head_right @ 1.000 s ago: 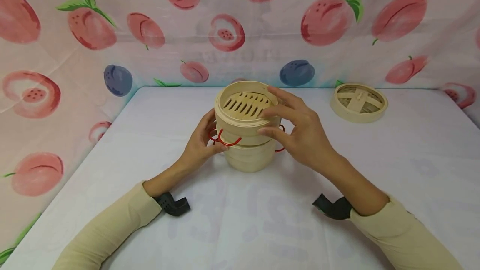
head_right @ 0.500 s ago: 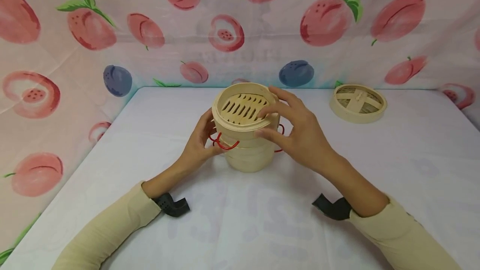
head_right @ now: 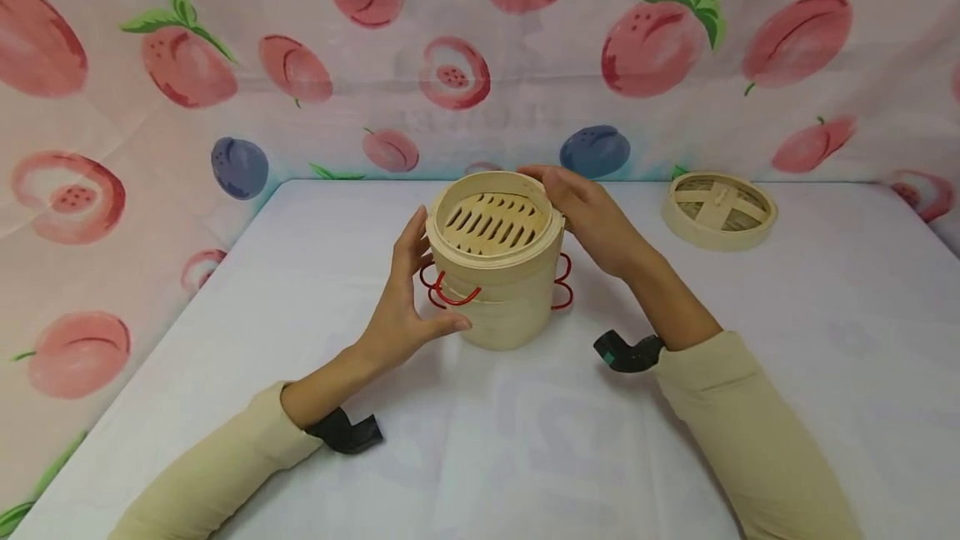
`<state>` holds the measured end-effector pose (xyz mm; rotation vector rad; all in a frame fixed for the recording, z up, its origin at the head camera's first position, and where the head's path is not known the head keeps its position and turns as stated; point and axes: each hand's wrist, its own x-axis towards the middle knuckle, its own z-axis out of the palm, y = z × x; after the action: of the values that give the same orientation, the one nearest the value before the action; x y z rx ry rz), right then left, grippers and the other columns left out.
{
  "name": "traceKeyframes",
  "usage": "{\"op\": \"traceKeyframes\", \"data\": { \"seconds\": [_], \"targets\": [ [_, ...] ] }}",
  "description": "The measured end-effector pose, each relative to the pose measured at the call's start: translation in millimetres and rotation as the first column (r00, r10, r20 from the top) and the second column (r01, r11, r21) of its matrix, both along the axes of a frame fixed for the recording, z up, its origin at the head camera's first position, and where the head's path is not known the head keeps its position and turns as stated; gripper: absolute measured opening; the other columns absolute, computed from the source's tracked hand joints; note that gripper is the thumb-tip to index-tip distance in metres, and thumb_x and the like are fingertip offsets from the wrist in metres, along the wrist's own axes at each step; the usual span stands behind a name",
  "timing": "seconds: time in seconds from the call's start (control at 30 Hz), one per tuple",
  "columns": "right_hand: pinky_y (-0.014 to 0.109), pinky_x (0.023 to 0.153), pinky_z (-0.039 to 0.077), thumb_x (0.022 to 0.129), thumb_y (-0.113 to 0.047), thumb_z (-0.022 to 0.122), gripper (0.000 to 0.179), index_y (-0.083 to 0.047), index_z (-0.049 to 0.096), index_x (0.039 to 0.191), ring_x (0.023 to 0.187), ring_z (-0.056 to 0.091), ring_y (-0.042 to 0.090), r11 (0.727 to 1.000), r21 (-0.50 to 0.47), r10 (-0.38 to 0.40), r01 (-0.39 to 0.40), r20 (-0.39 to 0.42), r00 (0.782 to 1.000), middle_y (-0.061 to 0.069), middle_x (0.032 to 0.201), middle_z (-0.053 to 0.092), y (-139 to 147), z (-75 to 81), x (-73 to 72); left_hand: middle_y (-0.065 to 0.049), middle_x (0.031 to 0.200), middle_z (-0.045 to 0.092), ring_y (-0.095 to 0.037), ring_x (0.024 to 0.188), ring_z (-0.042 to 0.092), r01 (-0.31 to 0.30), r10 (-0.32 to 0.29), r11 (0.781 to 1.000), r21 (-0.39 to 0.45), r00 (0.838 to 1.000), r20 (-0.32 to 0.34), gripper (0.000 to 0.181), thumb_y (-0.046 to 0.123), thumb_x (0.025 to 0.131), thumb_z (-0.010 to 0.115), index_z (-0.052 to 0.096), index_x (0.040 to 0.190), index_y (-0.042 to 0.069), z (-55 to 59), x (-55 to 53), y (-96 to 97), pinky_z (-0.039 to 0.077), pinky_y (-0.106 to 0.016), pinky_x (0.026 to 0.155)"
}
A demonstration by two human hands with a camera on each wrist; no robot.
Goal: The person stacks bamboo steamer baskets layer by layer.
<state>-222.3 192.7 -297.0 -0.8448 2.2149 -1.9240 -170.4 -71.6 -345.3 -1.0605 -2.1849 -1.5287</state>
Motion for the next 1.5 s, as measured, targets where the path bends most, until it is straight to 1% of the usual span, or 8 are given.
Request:
{"op": "traceKeyframes", "data": {
  "seconds": [0.1, 0.2, 0.27, 0.4, 0.5, 0.77, 1.13, 1.5],
  "targets": [
    [0.031, 0.105, 0.036, 0.105, -0.039, 0.027, 0.055, -0.004, 0.039, 0.145, 0.131, 0.039, 0.025, 0.992, -0.096, 0.088, -0.086, 0.023, 0.996, 0.013, 0.139, 0.046, -3, -5.4, -5.7, 0.002, 0.155, 0.019, -0.019, 0.133, 0.032, -0.025, 0.025, 1.0, -0.011, 1.0, -0.006, 0.114, 0.069, 0.074, 0.065, 0.005, 0.154, 0.013, 1.8, 2.1, 0.4, 0.05, -0.039, 0.085],
    [0.025, 0.102, 0.038, 0.105, -0.042, 0.024, 0.058, -0.003, 0.038, 0.145, 0.13, 0.041, 0.023, 0.99, -0.1, 0.106, -0.103, 0.021, 0.994, 0.012, 0.138, 0.048, -3, -7.2, -6.5, 0.003, 0.154, 0.021, -0.018, 0.132, 0.034, -0.02, 0.02, 1.0, -0.005, 1.0, 0.02, 0.109, 0.066, 0.077, 0.065, 0.005, 0.154, 0.017, 3.0, 2.1, 0.4, 0.05, -0.039, 0.083],
    [0.025, 0.102, 0.038, 0.105, -0.043, 0.024, 0.06, -0.002, 0.037, 0.145, 0.13, 0.041, 0.023, 0.995, -0.058, 0.087, -0.086, 0.023, 0.996, 0.013, 0.139, 0.047, -3, -6.7, -5.1, 0.004, 0.154, 0.022, -0.018, 0.131, 0.035, -0.013, 0.013, 1.0, 0.004, 0.999, 0.047, 0.107, 0.065, 0.078, 0.064, 0.005, 0.154, 0.019, 3.7, 2.2, 0.2, 0.05, -0.04, 0.084],
    [0.035, 0.107, 0.035, 0.105, -0.044, 0.022, 0.059, -0.004, 0.037, 0.146, 0.132, 0.039, 0.023, 0.996, 0.09, 0.008, -0.008, -0.009, 1.0, 0.013, 0.143, 0.043, -2, -6.6, -2.1, 0.003, 0.154, 0.023, -0.018, 0.131, 0.036, 0.002, -0.004, 1.0, 0.019, 0.997, 0.08, 0.107, 0.065, 0.079, 0.063, 0.005, 0.154, 0.016, 4.6, 1.7, -0.1, 0.047, -0.043, 0.092],
    [0.046, 0.108, 0.031, 0.105, -0.045, 0.019, 0.059, -0.007, 0.038, 0.147, 0.133, 0.037, 0.024, 0.988, 0.15, -0.018, 0.024, -0.042, 0.999, 0.012, 0.144, 0.042, -2, -7.4, -1.8, 0.001, 0.153, 0.024, -0.019, 0.131, 0.037, 0.006, -0.007, 1.0, 0.018, 0.997, 0.077, 0.107, 0.065, 0.08, 0.063, 0.005, 0.154, 0.016, 3.9, -0.2, -1.2, 0.044, -0.043, 0.095],
    [0.052, 0.109, 0.027, 0.106, -0.039, 0.021, 0.053, -0.01, 0.039, 0.146, 0.134, 0.035, 0.021, 0.987, 0.162, 0.006, 0.003, -0.058, 0.998, 0.007, 0.144, 0.043, 1, -3.5, 1.0, -0.008, 0.147, 0.034, -0.019, 0.132, 0.035, 0.028, -0.028, 1.0, -0.007, 0.999, 0.021, 0.102, 0.061, 0.083, 0.062, 0.001, 0.154, 0.021, 4.5, -5.8, -6.4, 0.035, -0.039, 0.103],
    [0.054, 0.108, 0.026, 0.106, -0.032, 0.028, 0.047, -0.009, 0.041, 0.145, 0.132, 0.038, 0.022, 0.985, 0.17, 0.019, -0.009, -0.063, 0.998, 0.008, 0.142, 0.045, 6, 1.5, 5.7, -0.006, 0.147, 0.036, -0.017, 0.133, 0.034, 0.088, -0.086, 0.996, -0.032, 0.995, 0.058, 0.098, 0.06, 0.084, 0.062, 0.004, 0.154, 0.024, 6.5, -11.2, -13.9, 0.035, -0.039, 0.105],
    [0.052, 0.106, 0.032, 0.106, -0.026, 0.032, 0.043, -0.013, 0.04, 0.146, 0.131, 0.041, 0.023, 0.973, 0.232, 0.04, -0.018, -0.092, 0.995, 0.006, 0.142, 0.045, 13, 5.2, 6.4, -0.009, 0.149, 0.034, -0.02, 0.135, 0.034, 0.089, -0.088, 0.993, -0.072, 0.996, 0.013, 0.096, 0.06, 0.086, 0.059, 0.007, 0.154, 0.016, 13.0, -14.8, -19.9, 0.034, -0.047, 0.104]
  ]
}}
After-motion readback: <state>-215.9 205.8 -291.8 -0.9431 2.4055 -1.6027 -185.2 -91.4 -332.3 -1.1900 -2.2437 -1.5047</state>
